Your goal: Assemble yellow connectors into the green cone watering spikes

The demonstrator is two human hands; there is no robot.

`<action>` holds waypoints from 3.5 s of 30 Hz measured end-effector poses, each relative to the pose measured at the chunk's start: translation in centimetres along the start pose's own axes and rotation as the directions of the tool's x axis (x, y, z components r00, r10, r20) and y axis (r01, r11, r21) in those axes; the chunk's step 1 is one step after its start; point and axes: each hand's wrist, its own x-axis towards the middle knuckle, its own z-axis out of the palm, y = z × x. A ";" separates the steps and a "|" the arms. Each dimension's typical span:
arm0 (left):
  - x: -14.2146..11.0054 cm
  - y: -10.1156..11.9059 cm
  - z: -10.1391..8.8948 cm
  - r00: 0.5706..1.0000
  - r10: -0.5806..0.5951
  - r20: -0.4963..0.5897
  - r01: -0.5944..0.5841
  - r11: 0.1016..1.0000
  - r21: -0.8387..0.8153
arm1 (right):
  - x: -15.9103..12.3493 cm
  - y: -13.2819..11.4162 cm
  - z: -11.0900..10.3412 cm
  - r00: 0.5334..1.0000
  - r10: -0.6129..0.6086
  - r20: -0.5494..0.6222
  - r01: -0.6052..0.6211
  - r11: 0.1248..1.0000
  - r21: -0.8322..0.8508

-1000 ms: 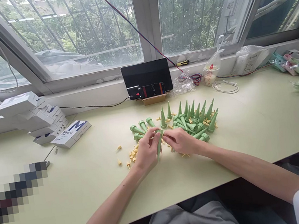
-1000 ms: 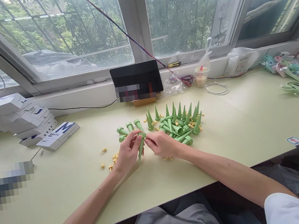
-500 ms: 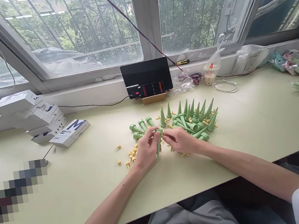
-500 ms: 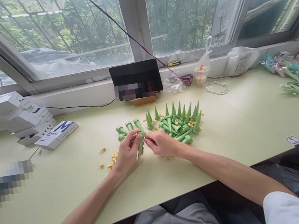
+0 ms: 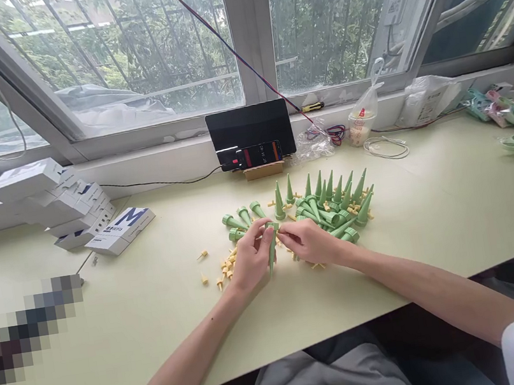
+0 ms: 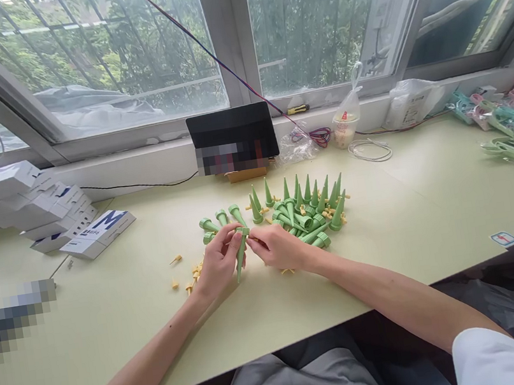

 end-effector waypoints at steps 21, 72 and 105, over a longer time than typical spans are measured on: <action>0.0 0.2 0.0 1.000 0.004 0.009 -0.004 1.000 0.017 | 0.0 0.1 0.0 1.000 0.022 0.014 -0.022 1.000 0.015; 0.7 1.0 -0.5 0.974 -0.206 0.090 0.224 0.925 -0.306 | 0.0 0.1 -0.4 0.967 -0.100 -0.234 0.096 0.995 -0.031; 0.5 0.9 -0.3 0.998 -0.051 -0.047 0.050 0.998 -0.030 | 0.2 -0.6 -0.4 0.960 0.122 -0.250 -0.037 0.947 0.320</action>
